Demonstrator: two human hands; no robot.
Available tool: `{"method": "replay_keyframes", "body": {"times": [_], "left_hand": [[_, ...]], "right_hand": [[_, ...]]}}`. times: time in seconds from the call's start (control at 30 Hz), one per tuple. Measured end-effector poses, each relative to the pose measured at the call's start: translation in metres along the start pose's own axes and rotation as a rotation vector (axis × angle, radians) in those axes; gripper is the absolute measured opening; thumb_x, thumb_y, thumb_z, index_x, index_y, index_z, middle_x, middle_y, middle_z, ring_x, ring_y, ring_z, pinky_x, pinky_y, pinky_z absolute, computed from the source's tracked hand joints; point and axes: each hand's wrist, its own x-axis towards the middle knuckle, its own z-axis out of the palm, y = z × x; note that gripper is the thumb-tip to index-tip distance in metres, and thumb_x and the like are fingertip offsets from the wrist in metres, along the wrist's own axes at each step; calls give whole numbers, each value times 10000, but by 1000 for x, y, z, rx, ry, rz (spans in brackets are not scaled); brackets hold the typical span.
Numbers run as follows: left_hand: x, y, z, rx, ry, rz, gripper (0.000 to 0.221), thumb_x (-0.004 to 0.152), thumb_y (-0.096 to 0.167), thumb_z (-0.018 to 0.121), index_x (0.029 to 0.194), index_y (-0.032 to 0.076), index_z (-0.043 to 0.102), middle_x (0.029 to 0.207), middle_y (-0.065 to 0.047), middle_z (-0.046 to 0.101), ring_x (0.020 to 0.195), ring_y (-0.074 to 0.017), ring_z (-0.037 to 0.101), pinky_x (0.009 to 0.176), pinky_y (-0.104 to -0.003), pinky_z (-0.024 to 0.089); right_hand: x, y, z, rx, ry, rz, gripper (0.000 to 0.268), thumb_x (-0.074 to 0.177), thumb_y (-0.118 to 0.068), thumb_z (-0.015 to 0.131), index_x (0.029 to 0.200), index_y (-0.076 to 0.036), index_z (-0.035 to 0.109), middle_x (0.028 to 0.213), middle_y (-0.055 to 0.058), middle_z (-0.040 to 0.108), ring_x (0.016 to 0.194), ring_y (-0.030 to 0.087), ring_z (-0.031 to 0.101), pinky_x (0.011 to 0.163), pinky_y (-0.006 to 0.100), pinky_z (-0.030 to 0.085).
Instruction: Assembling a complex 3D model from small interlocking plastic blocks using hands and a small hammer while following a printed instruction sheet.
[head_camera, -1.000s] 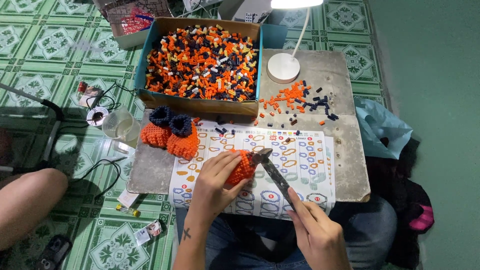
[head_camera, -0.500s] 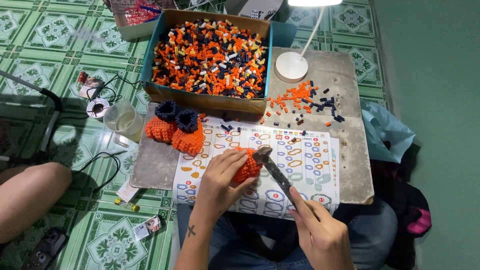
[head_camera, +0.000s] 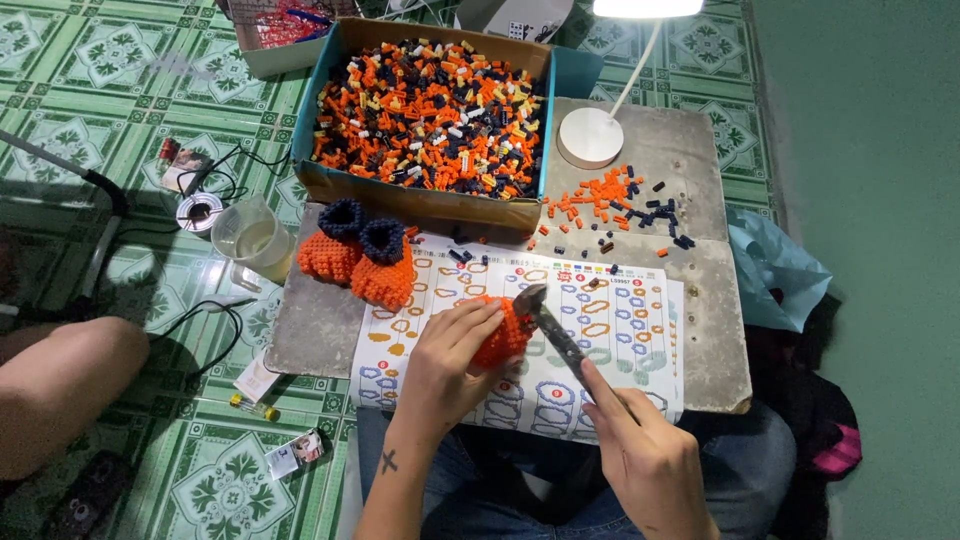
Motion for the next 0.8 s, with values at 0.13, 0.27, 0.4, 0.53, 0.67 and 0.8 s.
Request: {"method": "replay_keyframes", "body": {"times": [0.13,0.27,0.4,0.53,0.67,0.8], "left_hand": [[-1,-1,1,11,13,11,556,825,309,972,1273,12,828,1367,-136,839,1339,-288,741,1180,-440,557],[-1,0,1,19,-3,-4,548,819,269,962,1287,20,825,1383,-121,832,1355,-278,727,1195,-438,548],[-1,0,1,30,-3,-19,607,722,203,1024,1274,38,830,1385,-94,833,1350,-252,730,1201,-415,543],[-1,2,-1,24,-14,-13,573,770,206,991,1287,25,823,1398,-102,825,1363,-258,719,1203,-420,543],[-2,-1,1,33,-14,-9,601,753,185,996,1305,29,818,1410,-107,821,1367,-262,718,1211,-426,540],[-3,-3,2,40,-23,-19,577,770,210,991,1293,32,825,1407,-110,822,1366,-270,721,1207,-428,543]], "right_hand": [[-3,-7,-6,11,42,-20,588,830,38,838,1411,-27,775,990,108,844,576,134,711,518,288,597],[-6,-4,-4,20,70,-2,545,866,19,818,1408,-32,778,989,90,829,569,145,673,521,298,564],[-8,2,-4,20,48,17,575,846,41,815,1416,-12,765,1002,120,841,578,136,708,515,280,599],[-19,6,-1,74,121,11,540,857,69,806,1392,15,767,999,137,840,594,152,713,529,290,595],[-28,12,4,5,87,40,530,858,20,828,1385,-24,790,971,108,831,561,151,692,507,315,585],[-43,18,12,38,112,58,536,876,31,807,1408,-26,771,1051,137,850,563,129,715,481,279,592]]}}
